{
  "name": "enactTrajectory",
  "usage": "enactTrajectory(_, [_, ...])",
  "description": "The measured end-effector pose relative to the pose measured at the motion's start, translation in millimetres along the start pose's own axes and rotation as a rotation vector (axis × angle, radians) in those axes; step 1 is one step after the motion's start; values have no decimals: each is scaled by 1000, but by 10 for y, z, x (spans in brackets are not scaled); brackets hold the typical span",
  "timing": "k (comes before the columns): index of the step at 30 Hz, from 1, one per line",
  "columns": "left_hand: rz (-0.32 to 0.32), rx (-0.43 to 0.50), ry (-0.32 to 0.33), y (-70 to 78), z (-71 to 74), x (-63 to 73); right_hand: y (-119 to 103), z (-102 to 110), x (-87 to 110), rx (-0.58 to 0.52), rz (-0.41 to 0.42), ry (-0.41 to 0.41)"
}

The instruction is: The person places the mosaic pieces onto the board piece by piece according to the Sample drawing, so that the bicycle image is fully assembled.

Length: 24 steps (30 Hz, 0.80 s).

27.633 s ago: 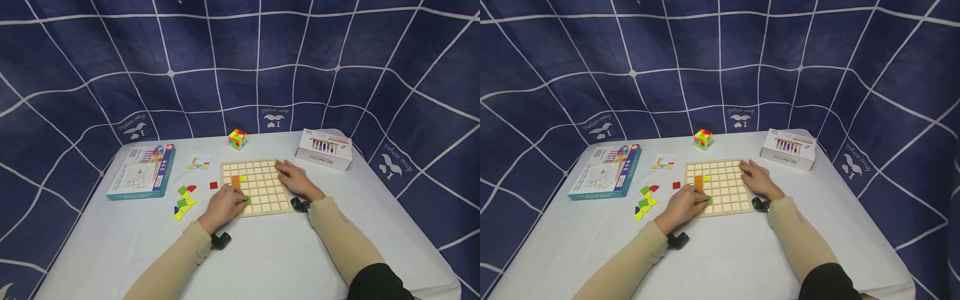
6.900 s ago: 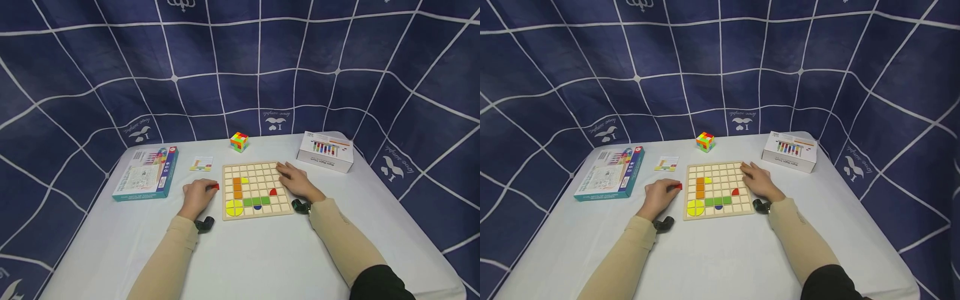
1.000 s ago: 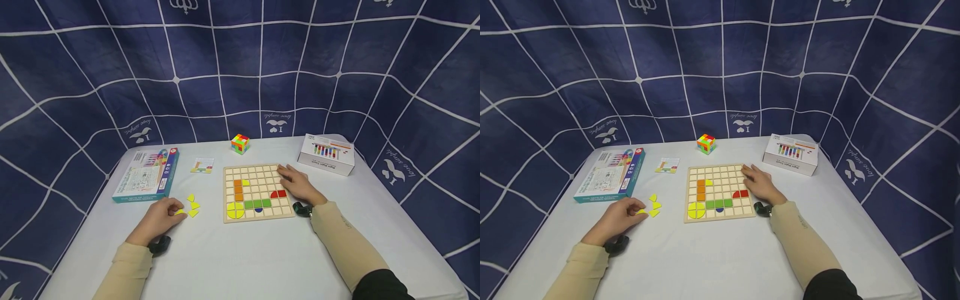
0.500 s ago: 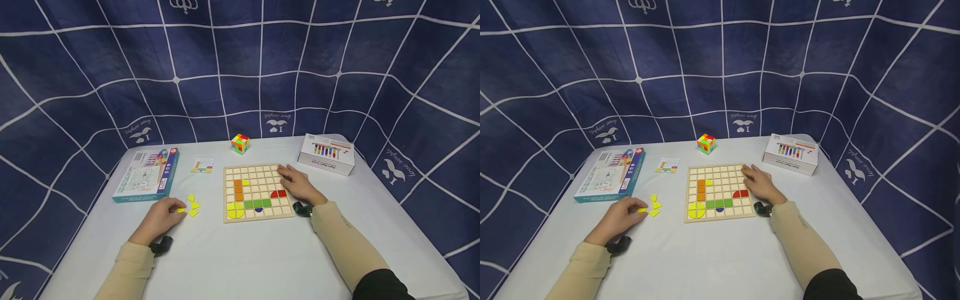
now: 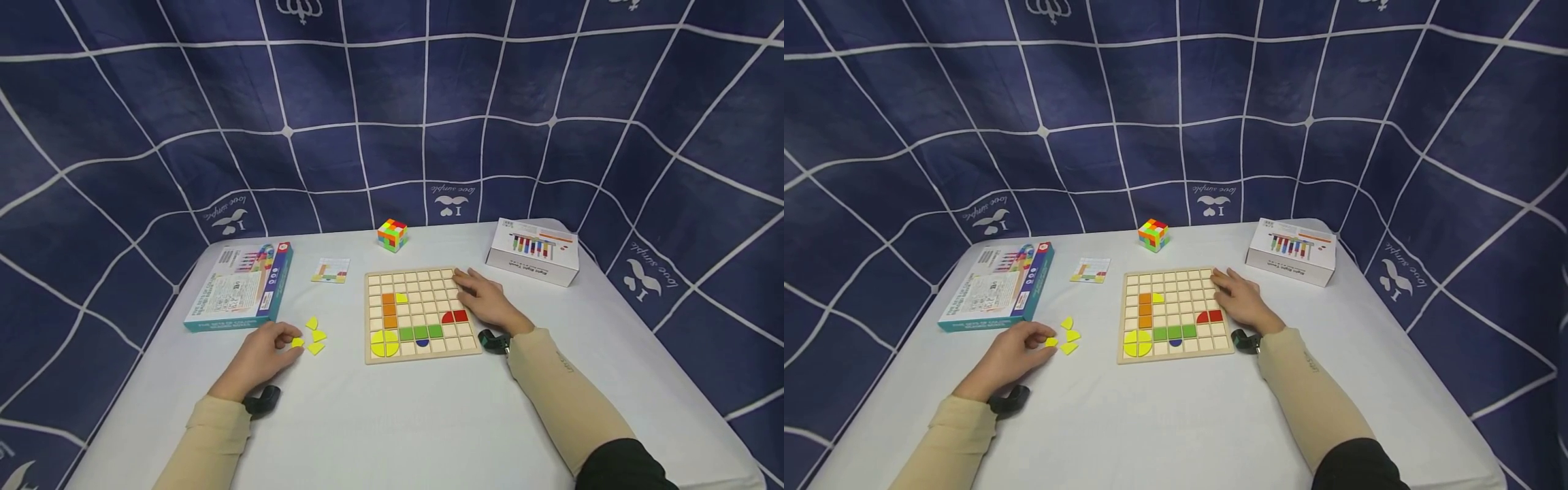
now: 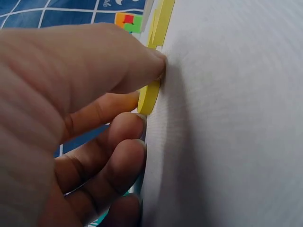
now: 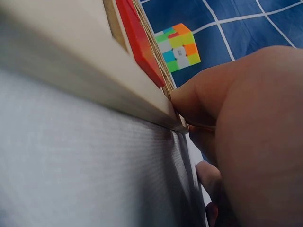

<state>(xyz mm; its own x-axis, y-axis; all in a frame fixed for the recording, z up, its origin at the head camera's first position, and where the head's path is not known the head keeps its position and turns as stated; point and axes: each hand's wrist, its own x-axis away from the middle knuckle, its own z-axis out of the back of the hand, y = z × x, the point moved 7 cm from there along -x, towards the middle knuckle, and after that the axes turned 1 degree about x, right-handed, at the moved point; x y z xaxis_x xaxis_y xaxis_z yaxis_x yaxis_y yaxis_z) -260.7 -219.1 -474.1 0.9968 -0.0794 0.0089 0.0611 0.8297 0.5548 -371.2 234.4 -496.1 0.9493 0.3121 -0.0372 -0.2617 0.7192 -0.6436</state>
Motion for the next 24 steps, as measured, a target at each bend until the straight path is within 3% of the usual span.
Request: enactTrajectory(24, [16, -32, 53, -14, -42, -33, 0, -5, 2, -1, 7, -2])
